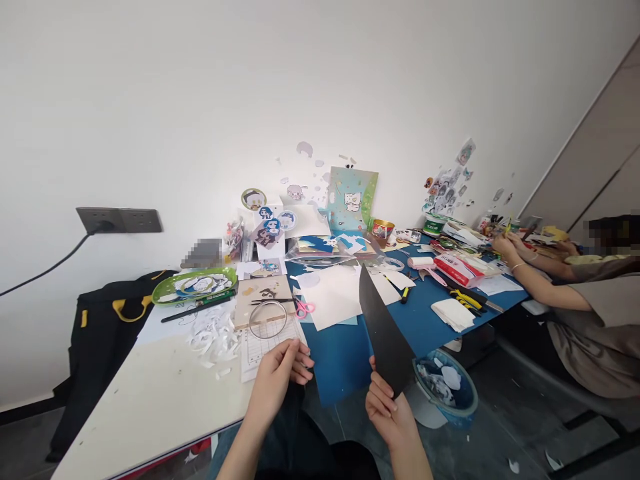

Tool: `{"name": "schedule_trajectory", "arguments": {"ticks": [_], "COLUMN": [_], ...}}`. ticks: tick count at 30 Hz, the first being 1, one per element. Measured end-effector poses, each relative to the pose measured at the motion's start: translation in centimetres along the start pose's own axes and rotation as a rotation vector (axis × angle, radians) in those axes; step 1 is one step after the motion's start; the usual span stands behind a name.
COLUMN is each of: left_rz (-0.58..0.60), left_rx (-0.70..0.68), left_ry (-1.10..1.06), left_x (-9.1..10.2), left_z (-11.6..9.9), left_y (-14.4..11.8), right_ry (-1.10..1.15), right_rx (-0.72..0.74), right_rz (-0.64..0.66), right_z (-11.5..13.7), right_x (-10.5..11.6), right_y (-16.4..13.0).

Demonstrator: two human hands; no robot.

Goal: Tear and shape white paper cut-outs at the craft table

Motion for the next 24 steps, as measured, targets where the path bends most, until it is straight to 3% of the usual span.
{"name": "schedule_trajectory", "arguments": {"ticks": [4,6,7,12,15,17,20,22,24], "left_rz": [0.003,-0.002,-0.005,-0.007,0.020,-0.005,-0.115,-0.221,-0.285], "left_rx": [0.000,0.005,0.011,0.056,0.027,-0.081,-0.300,-0.381,-0.391], "left_ry": [0.007,0.013,0.015,0.038,0.145,0.315,0.663,0.868,0.961], "left_x": [-0.1,-0.1,-0.1,-0.1,-0.4,-0.9,-2.3,-3.5,-4.4], "left_z": [0.1,0.3,0.4,0.6,-1.3,-4.1,-8.2,-9.5,-9.2], "left_y": [0.2,0.4,0.4,0.0,0.2,1.6,6.1,10.3,14.5], "right_ry": [-0.752,-0.901,-1.153,-1.472,-1.743,-1.796,-1.911,-1.960,-1.982], "right_rx": [0.182,0.220,0.236,0.293,0.463,0.558,0.583,0.581,0.585], "right_rz": [-0.193,-0.251,-0.271,-0.356,-0.406,-0.202,0.233,0.332,0.411], "right_z": [2.5,3.7,4.3,6.6,8.2,8.1,5.6,3.8,2.0], "right_x": [-2.9,-4.5,-5.3,-6.0,-7.4,-9.8,-13.8,-15.4,-16.3], "right_y": [2.1,4.0,4.9,6.1,5.2,6.3,11.0,15.4,19.5]}}
Point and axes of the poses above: each hand's wrist, its own y-axis towards the middle knuckle, its own x-axis out of the back of the hand, z = x × y, the point moved 5 cm from there along y, towards the middle knuckle, and after that the axes turned 12 degrees about y, right-handed, at the moved point
